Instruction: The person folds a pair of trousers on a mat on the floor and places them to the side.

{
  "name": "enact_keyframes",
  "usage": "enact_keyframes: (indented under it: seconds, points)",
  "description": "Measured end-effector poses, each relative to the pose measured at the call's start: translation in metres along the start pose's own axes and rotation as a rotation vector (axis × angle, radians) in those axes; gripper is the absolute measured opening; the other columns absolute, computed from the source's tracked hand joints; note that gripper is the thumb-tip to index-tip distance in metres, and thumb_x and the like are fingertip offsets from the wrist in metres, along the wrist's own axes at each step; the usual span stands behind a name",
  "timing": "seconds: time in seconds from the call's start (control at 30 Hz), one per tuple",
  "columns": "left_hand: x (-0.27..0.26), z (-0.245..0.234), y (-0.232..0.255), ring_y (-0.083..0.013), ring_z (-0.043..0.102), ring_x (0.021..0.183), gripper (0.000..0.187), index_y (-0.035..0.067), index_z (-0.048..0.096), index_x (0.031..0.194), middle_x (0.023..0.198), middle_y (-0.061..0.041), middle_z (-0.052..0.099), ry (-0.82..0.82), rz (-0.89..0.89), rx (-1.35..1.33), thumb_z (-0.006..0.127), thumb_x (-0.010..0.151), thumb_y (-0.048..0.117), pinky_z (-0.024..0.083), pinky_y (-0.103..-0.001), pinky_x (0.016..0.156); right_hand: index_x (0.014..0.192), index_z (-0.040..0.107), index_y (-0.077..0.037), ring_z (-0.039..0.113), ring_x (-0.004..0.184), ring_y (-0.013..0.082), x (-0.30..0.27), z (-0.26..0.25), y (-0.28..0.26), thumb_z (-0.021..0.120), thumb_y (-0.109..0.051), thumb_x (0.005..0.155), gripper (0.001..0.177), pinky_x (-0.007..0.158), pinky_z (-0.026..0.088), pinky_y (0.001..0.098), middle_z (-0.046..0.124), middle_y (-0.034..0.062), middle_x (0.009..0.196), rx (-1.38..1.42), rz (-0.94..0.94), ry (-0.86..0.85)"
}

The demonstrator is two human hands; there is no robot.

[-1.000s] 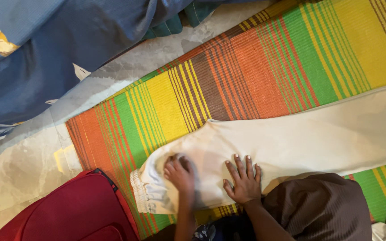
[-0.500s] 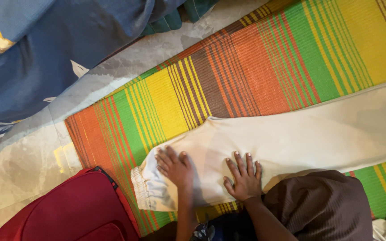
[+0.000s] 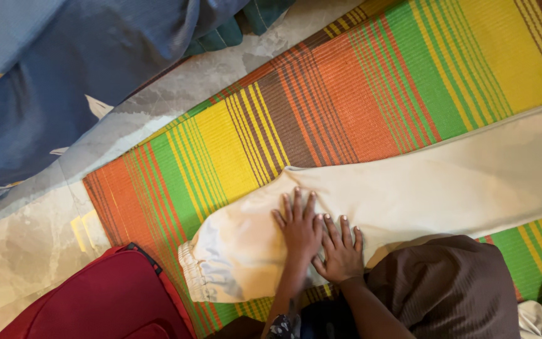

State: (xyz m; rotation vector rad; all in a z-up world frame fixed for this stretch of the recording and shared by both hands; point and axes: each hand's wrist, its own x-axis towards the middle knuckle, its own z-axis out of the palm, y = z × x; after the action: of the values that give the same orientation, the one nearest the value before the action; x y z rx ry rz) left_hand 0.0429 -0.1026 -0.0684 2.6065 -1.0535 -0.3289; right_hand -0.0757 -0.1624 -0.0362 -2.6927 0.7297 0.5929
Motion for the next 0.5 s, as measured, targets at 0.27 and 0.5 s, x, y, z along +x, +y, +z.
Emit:
enact_keyframes:
  seconds: [0.27, 0.5]
  points:
    - [0.051, -0.027, -0.065, -0.0363, 0.009, 0.157, 0.054, 0.037, 0.039, 0.156, 0.171, -0.005, 0.017, -0.085, -0.162, 0.161, 0.035, 0.104, 0.052, -0.006, -0.073, 0.116, 0.149, 0.043, -0.025, 0.022, 0.15, 0.0358, -0.004, 0.007, -0.001, 0.052, -0.055, 0.084, 0.072, 0.116, 0.015, 0.0626, 0.028, 0.005, 0.162, 0.153, -0.039, 0.316]
    - [0.042, -0.018, -0.116, -0.0397, 0.009, 0.159, 0.056, 0.026, 0.037, 0.159, 0.173, -0.011, 0.016, 0.147, -0.399, 0.19, 0.034, 0.107, 0.046, -0.005, -0.07, 0.119, 0.148, 0.044, -0.024, 0.02, 0.15, 0.0363, -0.005, 0.01, 0.001, 0.05, -0.054, 0.086, 0.069, 0.117, 0.014, 0.0621, 0.027, 0.0046, 0.164, 0.17, -0.047, 0.325]
